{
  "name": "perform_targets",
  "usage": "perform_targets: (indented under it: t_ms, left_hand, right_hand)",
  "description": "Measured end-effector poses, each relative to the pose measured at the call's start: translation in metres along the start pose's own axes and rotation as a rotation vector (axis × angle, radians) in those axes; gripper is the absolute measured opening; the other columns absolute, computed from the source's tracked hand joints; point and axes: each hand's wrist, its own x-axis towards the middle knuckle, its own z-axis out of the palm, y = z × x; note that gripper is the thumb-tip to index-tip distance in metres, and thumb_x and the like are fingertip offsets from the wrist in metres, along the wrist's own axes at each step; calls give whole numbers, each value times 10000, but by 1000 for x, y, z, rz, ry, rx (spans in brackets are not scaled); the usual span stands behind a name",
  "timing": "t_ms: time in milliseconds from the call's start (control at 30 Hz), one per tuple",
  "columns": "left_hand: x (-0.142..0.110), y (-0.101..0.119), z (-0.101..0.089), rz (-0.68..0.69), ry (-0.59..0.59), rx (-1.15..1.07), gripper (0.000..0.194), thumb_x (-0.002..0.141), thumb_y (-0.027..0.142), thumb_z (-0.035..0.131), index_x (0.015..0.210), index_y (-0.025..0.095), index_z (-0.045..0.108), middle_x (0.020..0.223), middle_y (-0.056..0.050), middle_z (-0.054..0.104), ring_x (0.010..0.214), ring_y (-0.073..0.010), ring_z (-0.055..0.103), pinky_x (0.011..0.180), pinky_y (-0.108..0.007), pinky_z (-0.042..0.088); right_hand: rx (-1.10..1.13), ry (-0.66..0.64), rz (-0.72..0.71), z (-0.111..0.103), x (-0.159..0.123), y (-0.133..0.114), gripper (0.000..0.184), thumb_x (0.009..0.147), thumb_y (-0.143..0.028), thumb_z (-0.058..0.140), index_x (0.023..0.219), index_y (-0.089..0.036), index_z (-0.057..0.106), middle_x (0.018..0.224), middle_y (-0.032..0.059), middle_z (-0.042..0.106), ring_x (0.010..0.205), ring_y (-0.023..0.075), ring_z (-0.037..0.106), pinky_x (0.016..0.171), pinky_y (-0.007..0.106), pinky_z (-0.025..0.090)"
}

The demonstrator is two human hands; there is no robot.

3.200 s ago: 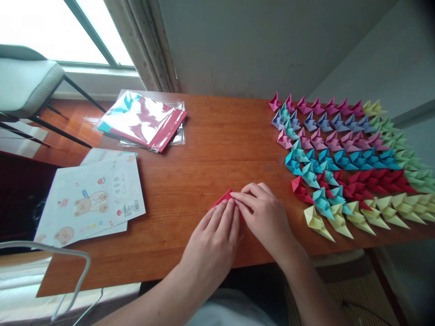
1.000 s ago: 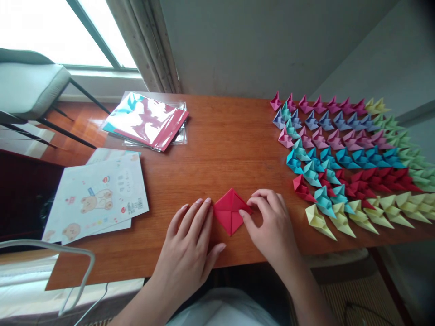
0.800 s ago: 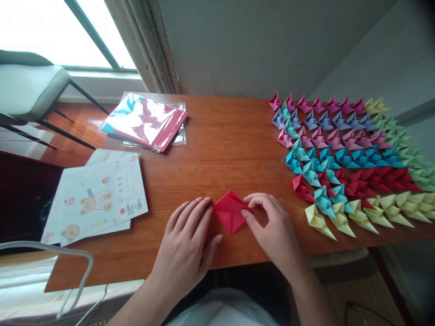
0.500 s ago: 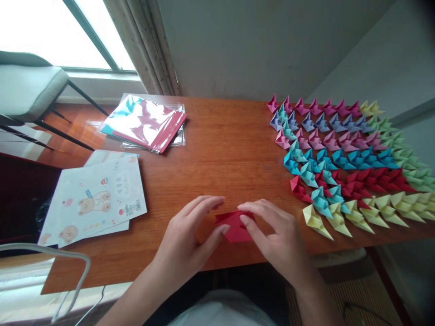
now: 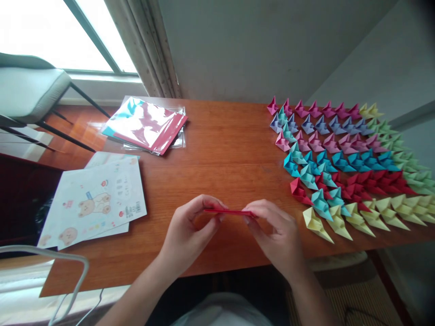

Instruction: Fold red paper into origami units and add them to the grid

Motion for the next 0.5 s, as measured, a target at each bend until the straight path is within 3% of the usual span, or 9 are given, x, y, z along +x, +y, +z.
perform_targets:
  t_ms: [133,233,333,500]
  left_hand:
    - [-1,-4,-7,388,17,519,256,863,15,557,999,206,658,1039,-55,720,970,-198,640,872,-334,513]
    - [-5,-8,-8,565,-32,812,277,912,53,523,1119,193,644,1095,-79,726,997,-235,619,893,-395,486]
    - [-7,-11,-6,622,-110,954,218,950,102,509,1096,170,656,1056,-77,735,939,-227,635,864,-384,487]
    - [-7,-12,-2,588,-161,1027,201,984,154,487,1049,169,677,1011,-71,726,915,-207,648,842,-346,497]
  right_hand:
    - [-219,53,-250,0,-1,5,295,904,-50,596,1081,-262,701,1004,54,735,953,204,661,843,367,557]
    - [-364,8,-306,2,-6,14,369,899,-36,594,1150,-288,692,1050,47,742,994,215,655,880,390,559]
    - [-454,-49,-294,5,-10,23,345,913,-55,581,1142,-283,704,1065,49,746,999,220,655,879,392,563]
    - [-507,-146,-293,3,-10,25,305,913,-76,578,1151,-223,699,1113,80,734,1087,249,633,940,431,551]
